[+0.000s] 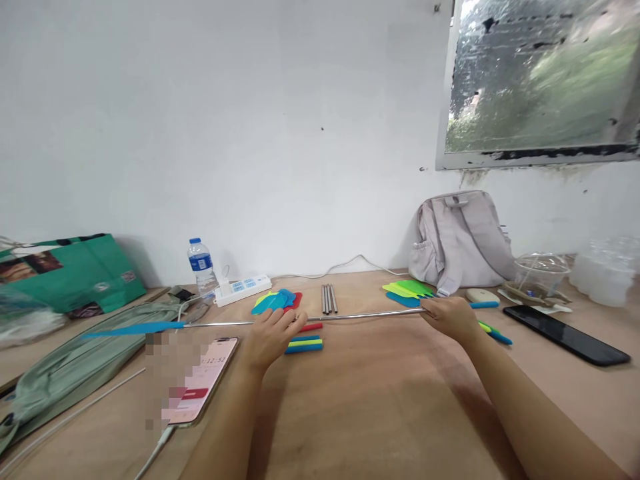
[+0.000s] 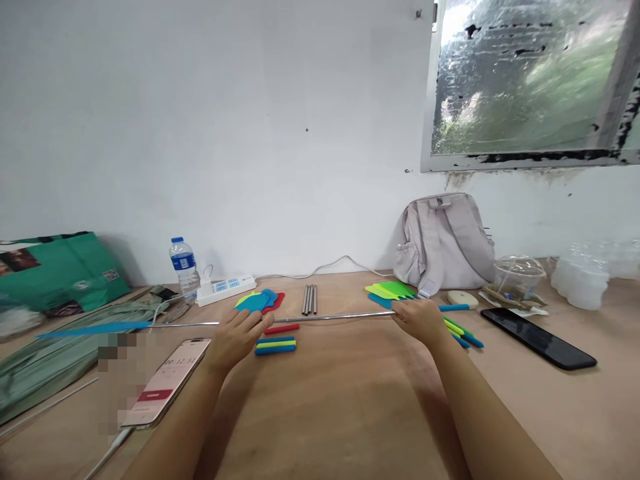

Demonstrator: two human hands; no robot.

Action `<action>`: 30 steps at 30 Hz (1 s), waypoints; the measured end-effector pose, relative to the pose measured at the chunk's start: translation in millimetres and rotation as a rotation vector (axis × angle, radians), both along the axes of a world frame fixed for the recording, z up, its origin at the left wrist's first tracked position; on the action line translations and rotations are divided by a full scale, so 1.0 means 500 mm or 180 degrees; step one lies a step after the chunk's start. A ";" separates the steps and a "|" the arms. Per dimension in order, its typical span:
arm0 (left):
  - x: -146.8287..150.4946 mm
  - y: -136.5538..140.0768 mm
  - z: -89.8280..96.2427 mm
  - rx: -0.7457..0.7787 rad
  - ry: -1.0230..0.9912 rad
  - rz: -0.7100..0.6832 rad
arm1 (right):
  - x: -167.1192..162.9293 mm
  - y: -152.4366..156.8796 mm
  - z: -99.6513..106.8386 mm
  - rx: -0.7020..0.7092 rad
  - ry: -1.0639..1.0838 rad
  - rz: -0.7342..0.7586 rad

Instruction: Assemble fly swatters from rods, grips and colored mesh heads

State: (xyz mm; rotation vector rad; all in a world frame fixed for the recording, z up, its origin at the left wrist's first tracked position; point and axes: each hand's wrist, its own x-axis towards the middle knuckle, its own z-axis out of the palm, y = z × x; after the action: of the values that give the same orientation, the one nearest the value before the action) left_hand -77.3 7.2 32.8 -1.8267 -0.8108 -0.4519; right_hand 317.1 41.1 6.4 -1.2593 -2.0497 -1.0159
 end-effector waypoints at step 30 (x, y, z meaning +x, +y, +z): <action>-0.043 0.045 -0.060 0.0343 -0.2899 0.0327 | 0.018 -0.003 -0.022 -0.0507 0.1222 -0.1587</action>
State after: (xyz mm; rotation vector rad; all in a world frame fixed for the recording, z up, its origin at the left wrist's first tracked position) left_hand -98.9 29.8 2.7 -1.4284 -1.4372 -1.2734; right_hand 326.2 39.7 -4.7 -1.9420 -1.5795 -0.7383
